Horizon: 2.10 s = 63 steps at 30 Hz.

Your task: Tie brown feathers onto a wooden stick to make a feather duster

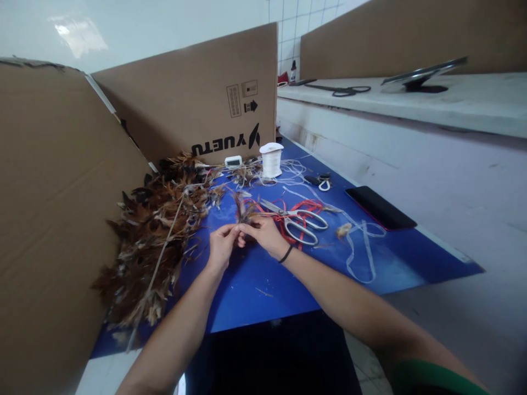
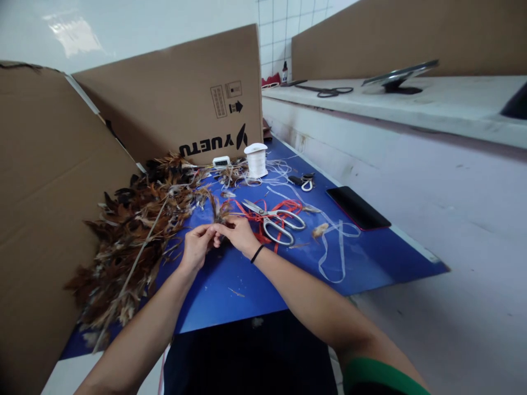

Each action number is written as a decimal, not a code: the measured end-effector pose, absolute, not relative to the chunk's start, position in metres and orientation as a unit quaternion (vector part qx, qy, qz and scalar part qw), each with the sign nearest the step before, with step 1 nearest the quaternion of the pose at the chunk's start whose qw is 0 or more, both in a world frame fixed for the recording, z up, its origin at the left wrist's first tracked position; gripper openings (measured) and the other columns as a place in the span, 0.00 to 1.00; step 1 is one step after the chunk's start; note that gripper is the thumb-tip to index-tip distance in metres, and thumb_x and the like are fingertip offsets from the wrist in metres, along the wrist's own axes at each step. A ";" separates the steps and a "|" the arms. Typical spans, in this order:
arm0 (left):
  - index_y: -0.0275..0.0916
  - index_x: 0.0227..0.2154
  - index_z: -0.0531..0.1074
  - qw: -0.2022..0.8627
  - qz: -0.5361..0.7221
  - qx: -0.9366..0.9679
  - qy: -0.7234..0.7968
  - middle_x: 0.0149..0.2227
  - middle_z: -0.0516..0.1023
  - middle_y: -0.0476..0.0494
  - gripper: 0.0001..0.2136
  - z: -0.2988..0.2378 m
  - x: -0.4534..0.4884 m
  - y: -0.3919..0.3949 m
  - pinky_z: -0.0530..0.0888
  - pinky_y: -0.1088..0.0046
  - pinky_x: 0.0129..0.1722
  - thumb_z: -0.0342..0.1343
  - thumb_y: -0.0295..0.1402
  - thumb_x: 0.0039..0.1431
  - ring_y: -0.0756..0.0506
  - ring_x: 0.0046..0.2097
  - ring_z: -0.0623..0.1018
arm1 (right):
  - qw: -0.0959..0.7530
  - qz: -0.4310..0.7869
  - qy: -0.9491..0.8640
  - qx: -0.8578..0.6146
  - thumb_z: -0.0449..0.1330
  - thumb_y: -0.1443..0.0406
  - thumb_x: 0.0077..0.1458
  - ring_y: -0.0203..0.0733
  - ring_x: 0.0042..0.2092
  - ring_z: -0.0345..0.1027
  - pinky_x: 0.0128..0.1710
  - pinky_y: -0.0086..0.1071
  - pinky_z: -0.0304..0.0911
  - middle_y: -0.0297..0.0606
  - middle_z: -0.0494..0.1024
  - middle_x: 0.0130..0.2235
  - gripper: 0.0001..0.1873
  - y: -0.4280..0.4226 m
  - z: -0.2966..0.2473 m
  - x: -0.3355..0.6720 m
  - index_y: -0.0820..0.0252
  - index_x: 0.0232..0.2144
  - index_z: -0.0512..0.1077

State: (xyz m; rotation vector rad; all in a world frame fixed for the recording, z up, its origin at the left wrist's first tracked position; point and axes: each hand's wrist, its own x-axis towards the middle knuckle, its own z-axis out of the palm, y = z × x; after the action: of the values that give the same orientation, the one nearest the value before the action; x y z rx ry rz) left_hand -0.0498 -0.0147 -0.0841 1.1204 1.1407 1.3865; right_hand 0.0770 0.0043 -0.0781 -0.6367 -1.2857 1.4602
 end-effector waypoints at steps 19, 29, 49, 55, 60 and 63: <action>0.31 0.28 0.75 0.532 0.545 0.463 0.454 0.24 0.76 0.45 0.14 -0.078 -0.049 -0.019 0.72 0.76 0.23 0.64 0.39 0.44 0.52 0.21 0.72 | 0.527 0.588 -0.492 -0.367 0.67 0.56 0.38 0.32 0.22 0.63 0.25 0.29 0.59 0.33 0.71 0.20 0.17 0.009 -0.083 0.081 0.65 0.19 0.70; 0.31 0.27 0.74 0.647 0.492 0.396 0.426 0.25 0.75 0.44 0.15 -0.074 -0.054 -0.018 0.70 0.80 0.21 0.62 0.41 0.46 0.55 0.22 0.71 | 0.517 0.586 -0.513 -0.354 0.66 0.56 0.39 0.31 0.25 0.60 0.29 0.30 0.56 0.31 0.70 0.22 0.16 0.011 -0.084 0.083 0.64 0.20 0.71; 0.31 0.24 0.74 0.636 0.478 0.422 0.435 0.21 0.75 0.46 0.11 -0.077 -0.059 -0.014 0.64 0.81 0.18 0.66 0.35 0.41 0.56 0.18 0.67 | 0.497 0.616 -0.514 -0.331 0.67 0.57 0.38 0.31 0.25 0.60 0.30 0.30 0.57 0.30 0.70 0.21 0.15 0.011 -0.084 0.085 0.64 0.22 0.72; 0.32 0.26 0.75 0.583 0.560 0.399 0.432 0.21 0.74 0.48 0.11 -0.072 -0.061 -0.010 0.64 0.81 0.17 0.65 0.34 0.42 0.57 0.17 0.66 | 0.516 0.514 -0.571 -0.380 0.63 0.60 0.44 0.32 0.27 0.61 0.31 0.30 0.57 0.31 0.73 0.25 0.11 0.018 -0.081 0.093 0.62 0.27 0.74; 0.32 0.26 0.74 0.516 0.664 0.345 0.416 0.20 0.72 0.49 0.11 -0.065 -0.072 -0.003 0.62 0.83 0.17 0.65 0.33 0.40 0.58 0.18 0.66 | 0.459 0.316 -0.739 -0.378 0.61 0.67 0.48 0.35 0.32 0.64 0.36 0.33 0.59 0.36 0.73 0.32 0.05 0.021 -0.080 0.103 0.61 0.30 0.75; 0.32 0.26 0.74 0.500 0.682 0.332 0.418 0.20 0.71 0.49 0.10 -0.063 -0.077 0.000 0.62 0.83 0.17 0.65 0.32 0.40 0.58 0.19 0.66 | 0.393 0.211 -0.831 -0.332 0.61 0.67 0.50 0.38 0.39 0.63 0.43 0.35 0.57 0.37 0.73 0.36 0.06 0.017 -0.083 0.101 0.58 0.34 0.75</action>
State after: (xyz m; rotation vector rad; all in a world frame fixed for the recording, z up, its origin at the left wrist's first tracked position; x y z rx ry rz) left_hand -0.0770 0.0000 -0.0633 0.8024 1.0109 1.6494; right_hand 0.1013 0.0175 -0.0832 -0.8424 -2.1085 0.5358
